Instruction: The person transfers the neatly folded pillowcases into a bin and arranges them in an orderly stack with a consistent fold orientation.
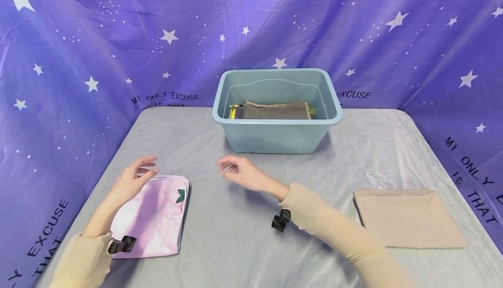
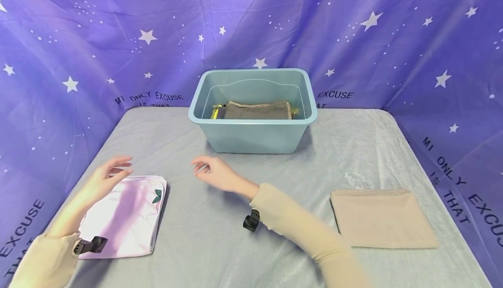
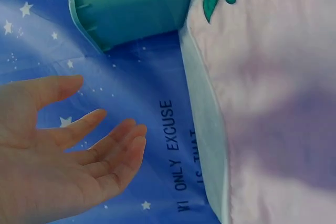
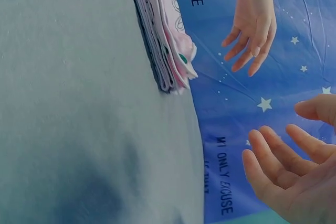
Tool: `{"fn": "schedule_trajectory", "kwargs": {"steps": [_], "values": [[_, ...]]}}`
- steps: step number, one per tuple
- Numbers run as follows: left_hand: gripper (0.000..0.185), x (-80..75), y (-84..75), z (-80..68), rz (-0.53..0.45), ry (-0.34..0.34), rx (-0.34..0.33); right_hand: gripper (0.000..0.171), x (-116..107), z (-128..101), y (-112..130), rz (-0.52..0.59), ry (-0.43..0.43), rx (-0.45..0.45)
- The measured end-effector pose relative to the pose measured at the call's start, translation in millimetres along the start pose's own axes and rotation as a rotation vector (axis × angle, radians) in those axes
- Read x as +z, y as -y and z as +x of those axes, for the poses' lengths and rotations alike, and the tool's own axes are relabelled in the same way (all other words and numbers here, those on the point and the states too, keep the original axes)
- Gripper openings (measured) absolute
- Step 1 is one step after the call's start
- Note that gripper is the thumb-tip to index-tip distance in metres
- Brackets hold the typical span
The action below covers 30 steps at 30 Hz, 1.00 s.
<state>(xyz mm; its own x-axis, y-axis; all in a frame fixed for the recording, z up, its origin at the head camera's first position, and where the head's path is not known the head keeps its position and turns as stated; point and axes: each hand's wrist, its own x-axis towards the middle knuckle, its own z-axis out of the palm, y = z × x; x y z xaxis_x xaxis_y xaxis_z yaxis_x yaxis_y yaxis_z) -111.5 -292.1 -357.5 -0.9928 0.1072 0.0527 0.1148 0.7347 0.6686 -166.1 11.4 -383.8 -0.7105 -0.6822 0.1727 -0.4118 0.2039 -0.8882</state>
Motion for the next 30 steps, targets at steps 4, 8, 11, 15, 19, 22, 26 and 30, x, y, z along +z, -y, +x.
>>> {"fn": "schedule_trajectory", "kwargs": {"steps": [4, 8, 11, 15, 19, 22, 26, 30], "values": [[0.043, -1.9, 7.9, -6.0, 0.004, -0.015, -0.002, 0.032, 9.0, 2.2, -2.5, -0.004, 0.019, 0.01], [0.042, -4.1, 15.1, -11.8, 0.018, -0.027, -0.02, 0.033, 18.0, 4.1, -2.8, 0.004, 0.029, 0.038], [0.042, -4.9, 21.0, -15.4, 0.029, -0.03, -0.041, 0.032, 24.2, 4.6, -1.5, 0.012, 0.033, 0.055], [0.043, -6.9, 27.6, -20.8, 0.026, -0.041, -0.062, 0.031, 33.6, 6.6, -2.9, 0.029, 0.039, 0.073], [0.042, -8.6, 34.3, -25.7, 0.039, -0.066, -0.063, 0.032, 42.4, 9.5, -5.4, 0.062, 0.054, 0.109], [0.041, -9.8, 39.3, -28.8, 0.04, -0.082, -0.06, 0.032, 48.1, 11.0, -5.8, 0.082, 0.066, 0.128], [0.04, -11.7, 46.2, -32.6, 0.051, -0.101, -0.067, 0.032, 56.3, 12.8, -6.3, 0.109, 0.074, 0.131], [0.038, -14.7, 54.4, -36.3, 0.091, -0.119, -0.082, 0.032, 65.3, 14.7, -6.3, 0.149, 0.083, 0.159]]}}
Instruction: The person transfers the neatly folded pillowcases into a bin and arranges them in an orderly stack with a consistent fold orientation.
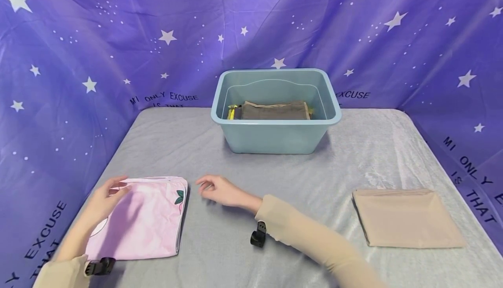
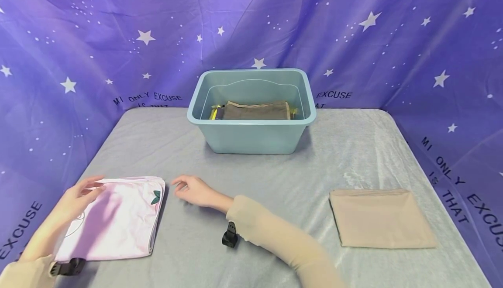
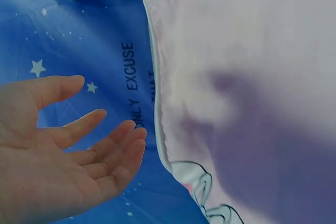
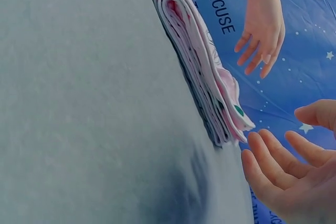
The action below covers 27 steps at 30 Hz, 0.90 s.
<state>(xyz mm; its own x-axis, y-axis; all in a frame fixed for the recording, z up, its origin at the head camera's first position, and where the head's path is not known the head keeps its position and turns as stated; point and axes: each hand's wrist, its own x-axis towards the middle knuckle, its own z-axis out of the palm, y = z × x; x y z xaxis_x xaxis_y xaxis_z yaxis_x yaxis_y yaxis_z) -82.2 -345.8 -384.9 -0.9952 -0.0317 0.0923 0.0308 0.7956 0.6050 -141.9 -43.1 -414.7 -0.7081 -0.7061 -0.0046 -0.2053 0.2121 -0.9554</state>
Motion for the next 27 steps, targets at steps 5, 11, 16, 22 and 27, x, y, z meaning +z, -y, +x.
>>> {"fn": "schedule_trajectory", "kwargs": {"steps": [5, 11, 16, 22, 27], "values": [[0.038, -2.3, 11.6, -3.5, 0.034, -0.008, -0.021, 0.033, 11.5, 4.3, -2.0, 0.035, 0.006, 0.047], [0.042, -3.4, 23.0, -7.1, 0.073, 0.025, -0.082, 0.032, 22.0, 8.4, -5.6, 0.005, 0.014, 0.044], [0.046, -6.2, 32.6, -9.2, 0.098, 0.038, -0.114, 0.032, 26.9, 7.9, -5.0, -0.006, 0.015, 0.041], [0.046, -9.4, 43.0, -13.0, 0.102, 0.045, -0.135, 0.033, 34.1, 8.7, -7.3, 0.015, -0.029, 0.059], [0.049, -11.2, 50.9, -15.8, 0.117, 0.062, -0.171, 0.034, 39.7, 9.9, -8.8, 0.034, -0.062, 0.085]]}}
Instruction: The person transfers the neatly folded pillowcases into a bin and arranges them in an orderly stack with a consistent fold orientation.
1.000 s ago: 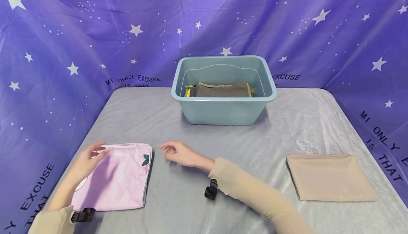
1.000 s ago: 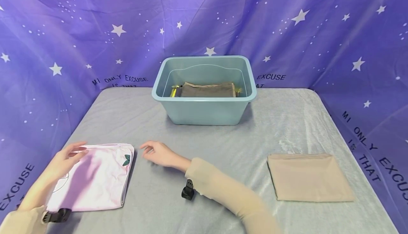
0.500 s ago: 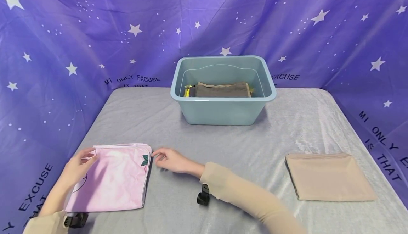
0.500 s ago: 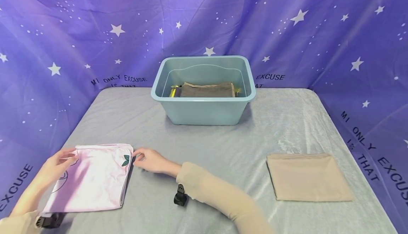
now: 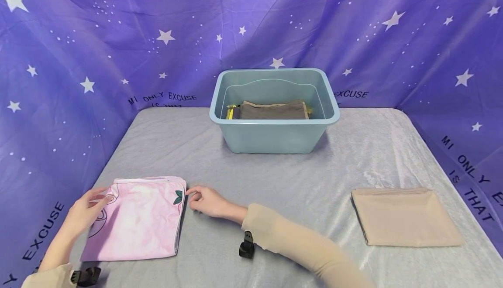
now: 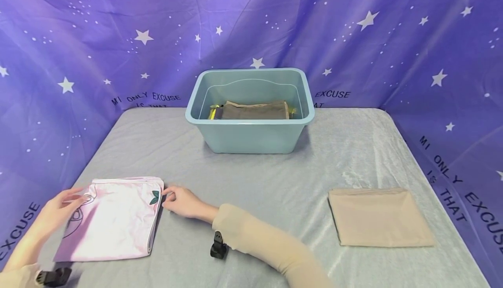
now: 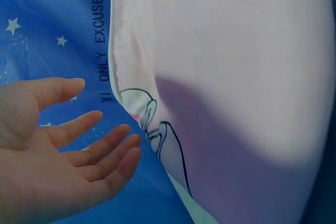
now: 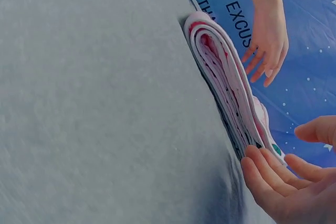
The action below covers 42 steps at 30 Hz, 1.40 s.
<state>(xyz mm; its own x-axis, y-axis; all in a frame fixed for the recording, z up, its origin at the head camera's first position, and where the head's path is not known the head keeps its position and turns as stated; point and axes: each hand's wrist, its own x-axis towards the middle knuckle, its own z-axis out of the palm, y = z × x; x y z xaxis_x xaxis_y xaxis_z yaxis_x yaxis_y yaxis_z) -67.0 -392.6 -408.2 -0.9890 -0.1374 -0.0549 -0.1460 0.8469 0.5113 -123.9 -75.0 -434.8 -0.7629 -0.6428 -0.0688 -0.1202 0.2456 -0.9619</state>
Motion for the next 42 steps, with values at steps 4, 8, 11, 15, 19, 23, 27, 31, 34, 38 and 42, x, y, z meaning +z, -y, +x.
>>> {"fn": "schedule_trajectory", "kwargs": {"steps": [4, 8, 11, 15, 19, 23, 27, 31, 34, 38, 42], "values": [[0.05, -2.0, 6.4, -0.1, 0.02, 0.021, -0.027, 0.035, 2.6, 0.6, -1.4, 0.007, -0.013, 0.021], [0.05, -2.8, 11.5, -1.1, 0.024, 0.018, -0.031, 0.037, 4.1, -0.3, -1.8, 0.012, -0.009, 0.038], [0.05, -2.0, 14.3, -1.4, 0.019, 0.015, -0.029, 0.038, 6.0, -1.1, -2.1, 0.04, -0.009, 0.067], [0.049, -1.1, 16.9, -1.8, 0.027, 0.02, -0.041, 0.04, 10.6, -1.1, -2.6, 0.083, -0.012, 0.106], [0.048, 0.1, 17.4, -2.0, 0.036, 0.028, -0.049, 0.041, 13.5, -2.3, -2.2, 0.106, -0.015, 0.129], [0.049, 0.8, 18.3, -1.6, 0.046, 0.054, -0.055, 0.043, 15.2, -4.0, -2.0, 0.143, -0.017, 0.145], [0.049, 2.1, 20.0, -2.0, 0.052, 0.082, -0.051, 0.045, 17.6, -4.0, -3.4, 0.213, -0.016, 0.176], [0.05, 3.9, 21.5, -1.5, 0.056, 0.093, -0.046, 0.048, 19.7, -3.0, -3.9, 0.308, -0.011, 0.224], [0.051, 5.1, 23.2, -0.6, 0.055, 0.103, -0.045, 0.05, 21.2, -2.2, -3.8, 0.344, -0.008, 0.25], [0.053, 6.0, 24.3, 0.5, 0.05, 0.118, -0.048, 0.05, 23.2, -1.3, -4.1, 0.354, -0.002, 0.262], [0.055, 6.2, 23.6, 1.4, 0.052, 0.127, -0.057, 0.05, 24.9, -0.6, -4.2, 0.364, 0.007, 0.267]]}}
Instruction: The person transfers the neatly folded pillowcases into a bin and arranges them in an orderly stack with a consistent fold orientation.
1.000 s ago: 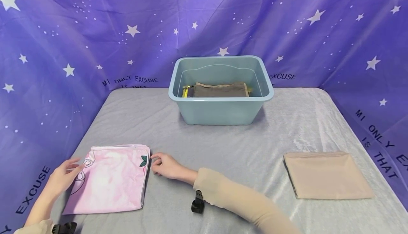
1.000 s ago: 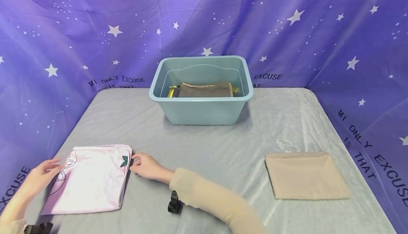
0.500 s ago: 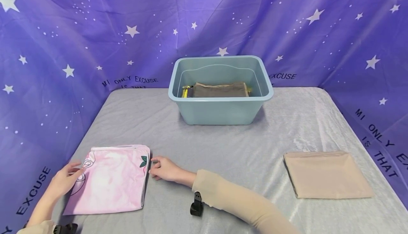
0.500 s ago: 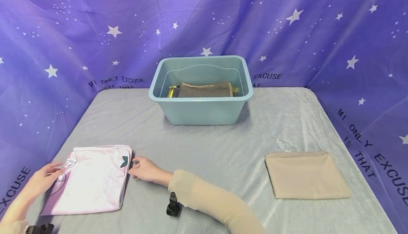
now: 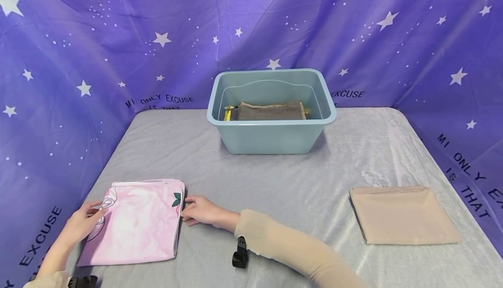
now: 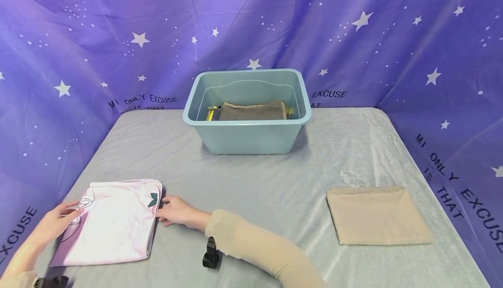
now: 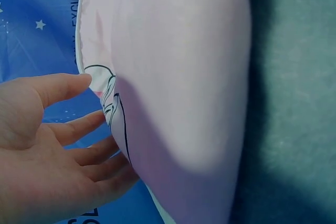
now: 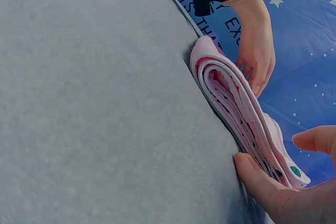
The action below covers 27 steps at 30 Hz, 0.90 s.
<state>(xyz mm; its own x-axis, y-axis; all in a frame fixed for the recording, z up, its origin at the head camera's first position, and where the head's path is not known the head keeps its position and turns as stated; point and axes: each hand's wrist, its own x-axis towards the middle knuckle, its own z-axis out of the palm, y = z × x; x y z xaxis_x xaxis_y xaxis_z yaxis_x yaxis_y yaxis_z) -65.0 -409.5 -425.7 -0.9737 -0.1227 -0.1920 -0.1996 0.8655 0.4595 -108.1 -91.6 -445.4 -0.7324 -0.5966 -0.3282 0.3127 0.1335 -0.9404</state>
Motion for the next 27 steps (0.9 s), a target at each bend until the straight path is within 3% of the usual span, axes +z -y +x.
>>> {"fn": "schedule_trajectory", "kwargs": {"steps": [12, 19, 27], "values": [[0.062, -1.9, -1.4, 3.3, -0.002, 0.053, -0.059, 0.051, -0.1, 0.7, 1.7, 0.035, 0.018, 0.061], [0.063, -2.1, -0.8, 4.9, -0.003, 0.063, -0.059, 0.049, 1.9, 2.8, 2.2, 0.068, 0.036, 0.087], [0.066, -1.9, -0.5, 7.3, -0.016, 0.085, -0.088, 0.021, 4.6, 9.1, 4.4, 0.075, 0.049, 0.137]]}}
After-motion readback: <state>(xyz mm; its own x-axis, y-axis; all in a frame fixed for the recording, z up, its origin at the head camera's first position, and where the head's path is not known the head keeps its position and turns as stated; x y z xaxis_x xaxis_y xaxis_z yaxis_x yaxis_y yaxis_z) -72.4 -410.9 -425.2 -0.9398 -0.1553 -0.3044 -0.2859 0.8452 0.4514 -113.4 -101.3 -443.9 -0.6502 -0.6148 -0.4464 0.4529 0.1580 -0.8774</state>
